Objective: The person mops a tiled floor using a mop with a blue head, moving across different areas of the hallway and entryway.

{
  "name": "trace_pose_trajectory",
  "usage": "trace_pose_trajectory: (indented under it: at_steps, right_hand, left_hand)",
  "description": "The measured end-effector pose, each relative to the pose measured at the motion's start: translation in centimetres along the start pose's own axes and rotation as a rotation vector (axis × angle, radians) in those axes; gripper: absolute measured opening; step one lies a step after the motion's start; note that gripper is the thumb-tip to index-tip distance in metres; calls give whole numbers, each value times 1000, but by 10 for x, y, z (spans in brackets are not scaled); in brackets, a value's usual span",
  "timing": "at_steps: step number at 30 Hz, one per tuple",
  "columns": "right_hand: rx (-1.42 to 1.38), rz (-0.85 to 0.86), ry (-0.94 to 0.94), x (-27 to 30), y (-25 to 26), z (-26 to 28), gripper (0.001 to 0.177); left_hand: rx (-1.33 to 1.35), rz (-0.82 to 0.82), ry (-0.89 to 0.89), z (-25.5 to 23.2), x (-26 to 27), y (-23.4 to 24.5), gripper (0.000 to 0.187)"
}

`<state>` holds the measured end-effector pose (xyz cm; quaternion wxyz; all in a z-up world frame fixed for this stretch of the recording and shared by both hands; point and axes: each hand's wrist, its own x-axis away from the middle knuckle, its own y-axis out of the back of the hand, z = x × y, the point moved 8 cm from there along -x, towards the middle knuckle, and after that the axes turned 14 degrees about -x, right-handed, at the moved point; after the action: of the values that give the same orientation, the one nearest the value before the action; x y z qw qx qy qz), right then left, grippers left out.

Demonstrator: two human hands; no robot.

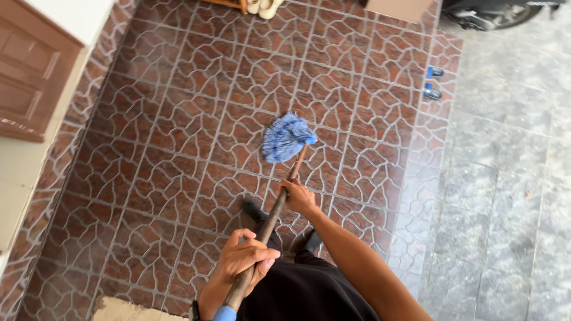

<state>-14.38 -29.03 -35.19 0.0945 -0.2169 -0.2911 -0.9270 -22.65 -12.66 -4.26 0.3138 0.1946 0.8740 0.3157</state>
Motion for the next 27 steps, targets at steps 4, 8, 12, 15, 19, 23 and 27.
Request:
trace_pose_trajectory:
  at_steps: [4, 8, 12, 15, 19, 23, 27]
  right_hand:
    - [9, -100, -19, 21, 32, -70, 31]
    - [21, -255, -71, 44, 61, -147, 26]
    - [-24, -317, -354, 80, 72, -206, 25]
    - [-45, -398, -268, 100, 69, -202, 25]
    - [-101, -495, -161, 98, 41, -170, 21]
    - [-161, -493, -69, 76, -1, -130, 18]
    - [-187, -523, 160, 47, -47, -70, 13]
  left_hand:
    - [94, 61, -9, 0, -1, -38, 14]
    - [239, 153, -51, -1, -4, -89, 12]
    - [374, 301, -44, 0, 0, -136, 8]
    - [467, 370, -10, 4, 10, -137, 8]
    - [451, 310, -38, 12, 14, -94, 6]
    - [452, 340, 34, 32, 21, -39, 9]
    - [399, 310, 46, 48, 30, 19, 9]
